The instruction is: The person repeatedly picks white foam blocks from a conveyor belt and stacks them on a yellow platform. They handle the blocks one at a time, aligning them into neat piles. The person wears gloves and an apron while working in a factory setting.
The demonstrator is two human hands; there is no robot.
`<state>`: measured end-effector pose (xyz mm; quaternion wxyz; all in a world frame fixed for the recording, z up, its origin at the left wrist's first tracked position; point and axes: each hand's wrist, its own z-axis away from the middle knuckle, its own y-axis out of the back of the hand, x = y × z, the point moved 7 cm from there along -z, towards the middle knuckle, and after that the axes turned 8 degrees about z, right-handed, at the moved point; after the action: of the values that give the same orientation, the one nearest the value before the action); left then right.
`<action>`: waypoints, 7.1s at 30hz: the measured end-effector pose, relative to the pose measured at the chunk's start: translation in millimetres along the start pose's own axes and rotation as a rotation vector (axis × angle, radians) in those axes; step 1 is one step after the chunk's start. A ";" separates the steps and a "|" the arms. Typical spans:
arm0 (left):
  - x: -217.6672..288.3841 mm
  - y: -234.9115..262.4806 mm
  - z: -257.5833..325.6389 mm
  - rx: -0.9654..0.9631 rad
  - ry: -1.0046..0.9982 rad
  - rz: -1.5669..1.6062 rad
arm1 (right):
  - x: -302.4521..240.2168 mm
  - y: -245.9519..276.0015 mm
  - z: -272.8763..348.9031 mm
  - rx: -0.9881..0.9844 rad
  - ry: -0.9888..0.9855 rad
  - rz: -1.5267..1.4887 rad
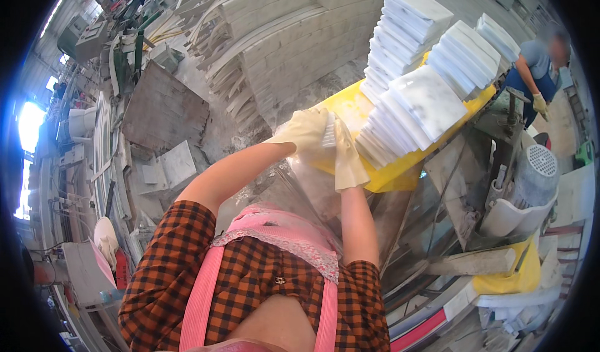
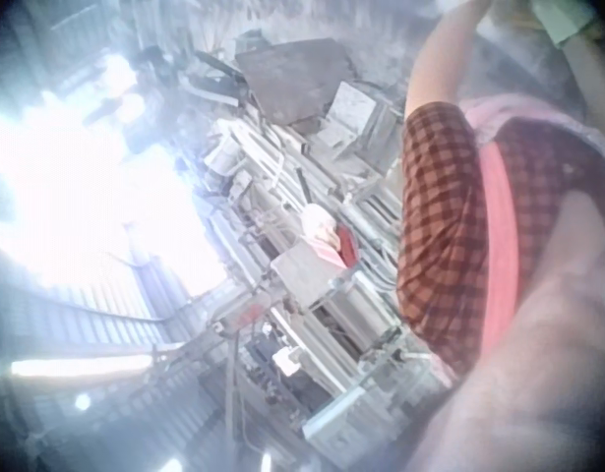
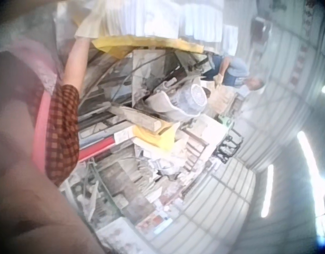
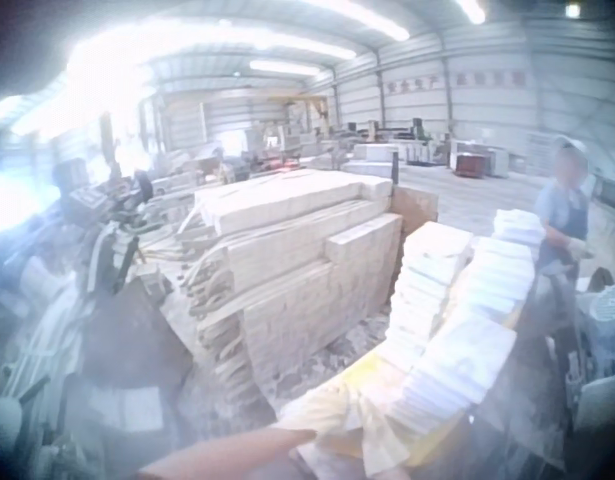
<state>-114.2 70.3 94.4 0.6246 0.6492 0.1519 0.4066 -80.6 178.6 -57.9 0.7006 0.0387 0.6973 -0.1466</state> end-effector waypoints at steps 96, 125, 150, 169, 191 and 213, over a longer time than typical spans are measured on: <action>-323.8 152.0 -612.7 -0.308 -0.758 -0.376 | -22.2 -64.5 -25.2 0.672 -0.747 1.410; -315.4 199.7 -577.3 0.138 -0.848 -0.789 | -123.3 -99.7 -148.4 0.947 -0.240 0.796; -406.8 271.9 -536.9 0.271 -0.623 0.000 | -82.5 -147.5 -635.3 0.475 0.031 -0.332; -405.3 263.6 -537.0 0.364 -0.671 -0.111 | -91.5 -113.3 -573.3 0.679 0.366 1.439; -405.3 272.0 -531.8 0.392 -0.685 0.019 | -124.6 -141.2 -639.9 0.562 0.425 1.791; -362.7 214.8 -525.3 0.109 -1.200 0.192 | -105.0 -185.4 -147.3 0.818 0.062 0.806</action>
<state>-784.0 138.4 114.2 0.5276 0.8069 -0.2651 0.0158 -269.4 55.7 70.1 0.6083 0.5736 0.5342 -0.1249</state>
